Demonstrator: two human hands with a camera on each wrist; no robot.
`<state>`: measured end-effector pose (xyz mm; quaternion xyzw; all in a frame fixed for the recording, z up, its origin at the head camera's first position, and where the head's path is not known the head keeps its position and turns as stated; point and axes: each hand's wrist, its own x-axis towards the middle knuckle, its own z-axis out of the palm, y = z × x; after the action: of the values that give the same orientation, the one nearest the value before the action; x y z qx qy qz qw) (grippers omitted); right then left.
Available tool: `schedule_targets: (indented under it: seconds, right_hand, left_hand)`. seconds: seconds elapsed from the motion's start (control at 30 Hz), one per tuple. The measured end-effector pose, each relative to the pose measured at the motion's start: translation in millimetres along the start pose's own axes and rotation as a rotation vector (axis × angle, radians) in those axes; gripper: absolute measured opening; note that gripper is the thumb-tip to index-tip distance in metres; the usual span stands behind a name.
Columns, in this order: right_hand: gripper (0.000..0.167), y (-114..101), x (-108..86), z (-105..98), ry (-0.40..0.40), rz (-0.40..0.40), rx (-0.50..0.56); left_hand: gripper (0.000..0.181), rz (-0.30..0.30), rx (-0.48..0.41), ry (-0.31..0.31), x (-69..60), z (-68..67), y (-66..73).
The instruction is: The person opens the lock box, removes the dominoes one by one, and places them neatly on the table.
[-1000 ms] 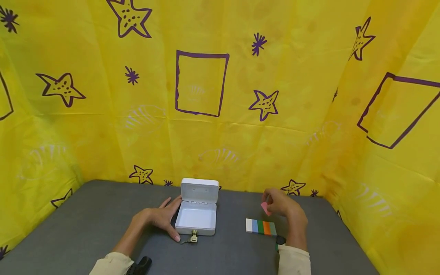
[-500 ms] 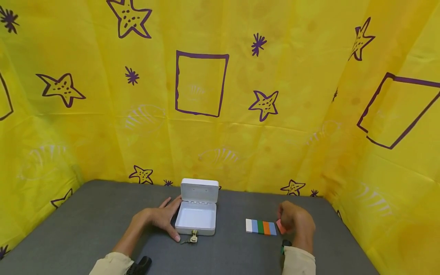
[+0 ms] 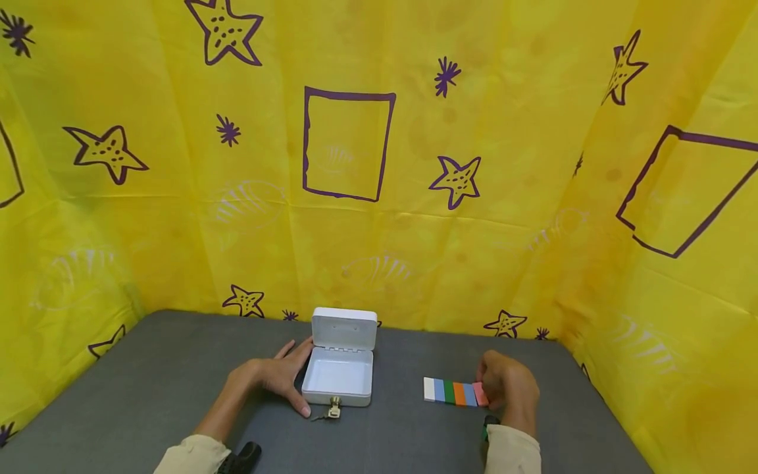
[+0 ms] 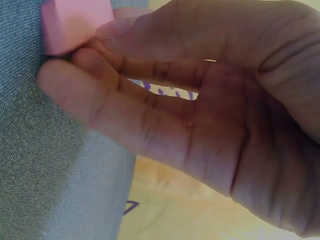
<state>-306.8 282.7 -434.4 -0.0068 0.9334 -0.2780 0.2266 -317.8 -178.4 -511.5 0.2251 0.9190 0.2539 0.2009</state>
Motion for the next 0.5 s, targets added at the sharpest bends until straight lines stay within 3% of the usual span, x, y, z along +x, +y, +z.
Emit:
schedule_targets:
  seconds: [0.33,0.5]
  right_hand:
    - [0.027,-1.3,-2.7,2.6,-0.01,-0.003,0.018]
    - [0.023,-1.3,-5.0,2.1,-0.01,-0.001,0.014]
  left_hand:
    - [0.15,-0.022,0.003,-0.021,-4.6,-3.3,6.5]
    - [0.15,-0.028,0.007,-0.017,-1.0,-1.4,1.6]
